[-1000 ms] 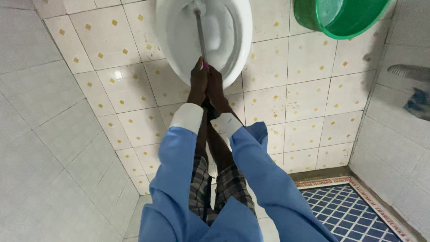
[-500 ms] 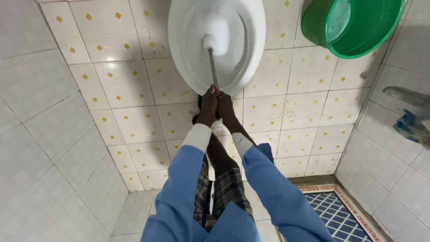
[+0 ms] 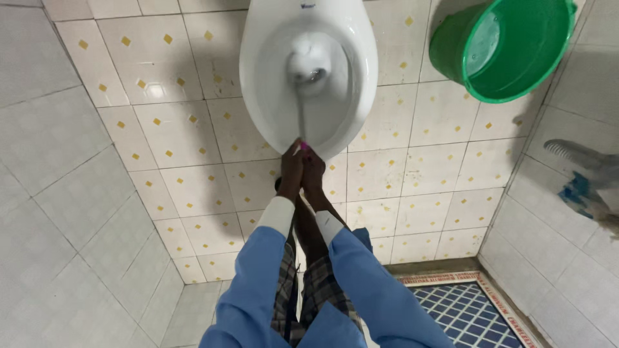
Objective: The person scrubs the inside of a white wall-mounted toilet bowl using a long-handled toilet brush. They repeatedly move the brush in circular motions to clean the bowl's interior surfaces.
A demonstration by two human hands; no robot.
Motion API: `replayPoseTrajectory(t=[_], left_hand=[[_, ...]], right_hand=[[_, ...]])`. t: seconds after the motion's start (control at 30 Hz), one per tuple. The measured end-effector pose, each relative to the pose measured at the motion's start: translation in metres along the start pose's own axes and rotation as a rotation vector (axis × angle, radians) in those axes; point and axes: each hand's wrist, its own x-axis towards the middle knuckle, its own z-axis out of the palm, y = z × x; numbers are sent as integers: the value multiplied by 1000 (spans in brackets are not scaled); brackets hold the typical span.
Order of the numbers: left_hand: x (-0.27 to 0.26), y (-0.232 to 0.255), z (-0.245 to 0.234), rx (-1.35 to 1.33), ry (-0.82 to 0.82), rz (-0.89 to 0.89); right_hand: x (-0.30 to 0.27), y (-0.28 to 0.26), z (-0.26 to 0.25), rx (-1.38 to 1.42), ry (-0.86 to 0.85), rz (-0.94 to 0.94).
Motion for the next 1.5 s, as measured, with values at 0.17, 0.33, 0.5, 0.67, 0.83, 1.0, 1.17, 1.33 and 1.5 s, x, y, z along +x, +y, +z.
replayPoseTrajectory(t=[0.17, 0.33, 0.5, 0.67, 0.83, 1.0, 1.17, 1.33, 1.5], left_hand=[[-17, 43, 33, 128, -46, 190], [-69, 77, 58, 483, -180, -43], [-96, 32, 44, 559, -204, 228], [-81, 54, 70, 553, -111, 109], [-47, 79, 57, 150, -32, 140], [-101, 48, 48, -334, 116, -134], [-131, 65, 74, -491, 154, 71], [-113, 70, 98, -599, 67, 52], [-151, 80, 139, -75, 199, 149]], right_hand=[[4, -27, -27, -29, -13, -56], [-44, -48, -47, 310, 85, -28], [-93, -57, -36, 390, 69, 72], [-42, -74, -39, 328, 34, 22], [-15, -87, -36, 165, -67, 33], [-58, -97, -71, -297, -255, 154], [-51, -100, -96, -354, -352, -37], [-35, -112, -129, -232, -313, 38], [-33, -99, -177, -420, -319, -277]])
